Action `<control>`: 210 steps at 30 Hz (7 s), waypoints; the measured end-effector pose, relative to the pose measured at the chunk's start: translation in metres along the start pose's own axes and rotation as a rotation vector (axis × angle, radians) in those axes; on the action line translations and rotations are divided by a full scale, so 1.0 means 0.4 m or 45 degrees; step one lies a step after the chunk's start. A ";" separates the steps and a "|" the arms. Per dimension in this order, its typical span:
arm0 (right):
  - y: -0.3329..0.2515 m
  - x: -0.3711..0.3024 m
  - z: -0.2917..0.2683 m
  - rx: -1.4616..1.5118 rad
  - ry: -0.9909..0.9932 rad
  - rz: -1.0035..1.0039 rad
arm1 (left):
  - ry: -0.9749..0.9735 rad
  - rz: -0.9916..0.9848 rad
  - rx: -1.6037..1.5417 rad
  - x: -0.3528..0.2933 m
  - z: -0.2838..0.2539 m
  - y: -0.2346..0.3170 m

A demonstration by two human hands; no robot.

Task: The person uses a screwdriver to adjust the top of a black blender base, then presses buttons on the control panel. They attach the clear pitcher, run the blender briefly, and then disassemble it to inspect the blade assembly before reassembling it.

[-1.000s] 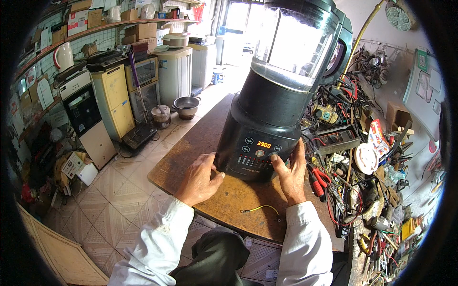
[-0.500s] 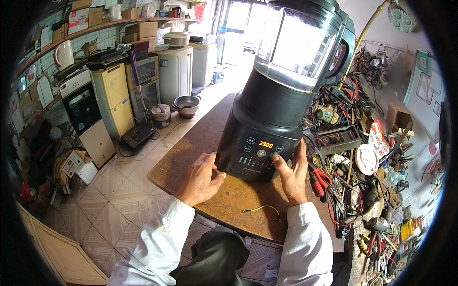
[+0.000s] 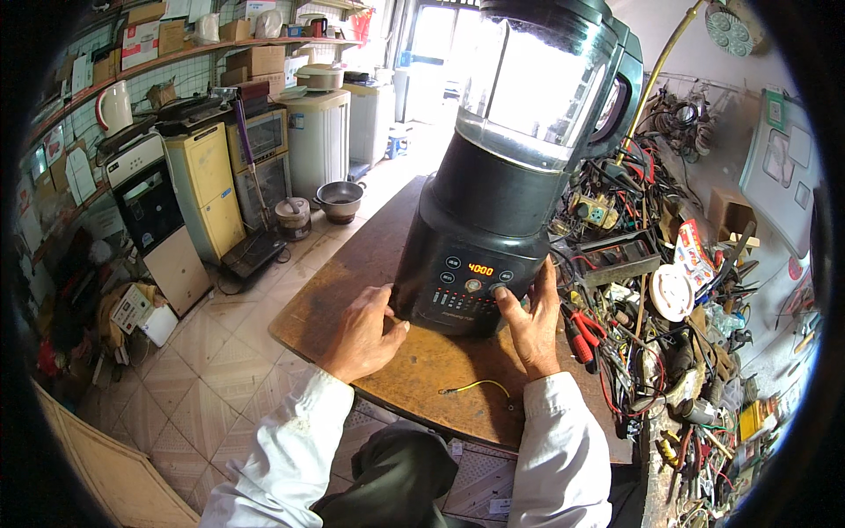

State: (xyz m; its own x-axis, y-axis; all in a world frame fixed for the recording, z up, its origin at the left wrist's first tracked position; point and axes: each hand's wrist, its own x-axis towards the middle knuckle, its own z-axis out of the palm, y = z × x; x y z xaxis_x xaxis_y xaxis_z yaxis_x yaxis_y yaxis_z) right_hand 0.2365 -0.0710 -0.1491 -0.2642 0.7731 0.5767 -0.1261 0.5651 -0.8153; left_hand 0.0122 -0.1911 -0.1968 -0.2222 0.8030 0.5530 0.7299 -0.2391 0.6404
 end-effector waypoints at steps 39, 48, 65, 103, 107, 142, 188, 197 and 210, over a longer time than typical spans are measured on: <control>0.020 0.001 0.012 -0.233 0.067 -0.076 | -0.022 -0.053 0.039 0.000 -0.009 0.015; -0.008 -0.007 0.071 -0.291 0.203 -0.135 | -0.036 -0.057 0.059 0.003 -0.010 0.022; -0.032 -0.007 0.078 -0.267 0.205 -0.088 | 0.013 -0.020 0.054 -0.001 0.002 0.001; 0.138 0.004 -0.054 0.001 0.149 0.225 | -0.030 -0.080 0.060 -0.004 -0.011 0.017; 0.125 0.000 -0.046 -0.006 0.168 0.154 | -0.058 -0.085 0.072 -0.001 -0.013 0.023; 0.092 -0.021 -0.046 -0.520 0.208 -0.016 | -0.041 -0.055 0.055 -0.004 -0.001 -0.003; 0.088 -0.036 -0.043 -0.635 0.291 -0.144 | -0.028 -0.009 0.043 -0.006 -0.003 0.011; 0.102 -0.021 -0.049 -0.600 0.212 0.021 | -0.050 -0.009 0.098 -0.003 0.006 -0.022; 0.089 -0.028 -0.051 -0.575 0.236 -0.036 | -0.015 0.017 0.011 -0.001 0.006 0.004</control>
State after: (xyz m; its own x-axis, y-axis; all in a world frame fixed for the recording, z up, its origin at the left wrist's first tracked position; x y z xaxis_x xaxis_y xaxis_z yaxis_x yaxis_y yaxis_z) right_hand 0.2543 -0.0537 -0.1833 -0.0864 0.7706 0.6315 0.3077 0.6235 -0.7187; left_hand 0.0150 -0.1904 -0.1973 -0.2045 0.8063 0.5550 0.7382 -0.2453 0.6284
